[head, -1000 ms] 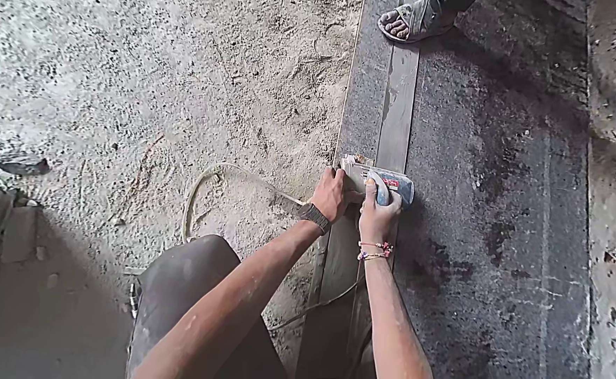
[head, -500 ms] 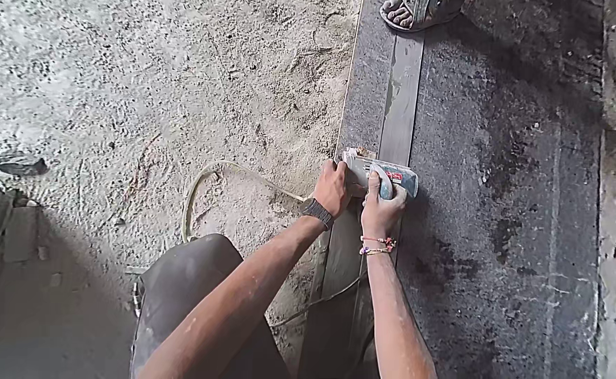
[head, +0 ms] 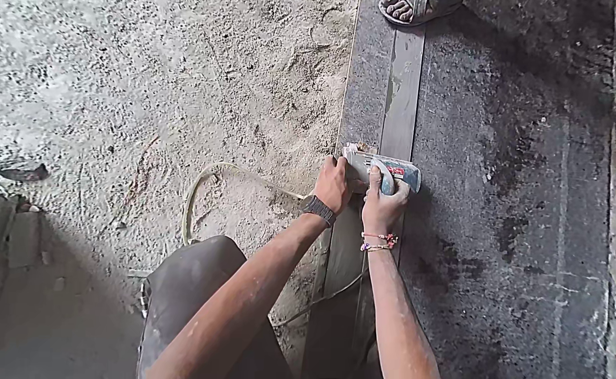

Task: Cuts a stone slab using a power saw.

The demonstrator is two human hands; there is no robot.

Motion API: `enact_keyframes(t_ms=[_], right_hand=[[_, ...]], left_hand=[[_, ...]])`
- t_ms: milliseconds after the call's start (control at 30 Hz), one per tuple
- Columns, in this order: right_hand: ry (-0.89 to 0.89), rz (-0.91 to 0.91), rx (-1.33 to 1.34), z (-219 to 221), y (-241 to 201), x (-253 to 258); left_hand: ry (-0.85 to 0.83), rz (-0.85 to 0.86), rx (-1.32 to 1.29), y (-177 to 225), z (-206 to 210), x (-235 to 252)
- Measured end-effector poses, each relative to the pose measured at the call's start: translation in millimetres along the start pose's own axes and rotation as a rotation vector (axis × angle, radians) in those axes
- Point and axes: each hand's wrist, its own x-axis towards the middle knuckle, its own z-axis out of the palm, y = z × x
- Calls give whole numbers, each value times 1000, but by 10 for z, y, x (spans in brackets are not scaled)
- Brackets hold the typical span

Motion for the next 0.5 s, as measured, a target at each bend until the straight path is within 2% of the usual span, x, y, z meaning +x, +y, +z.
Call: enact_keyframes(t_ms=[500], right_hand=[[17, -43, -10, 57, -28, 89]], left_hand=[[57, 7, -32, 41, -2, 99]])
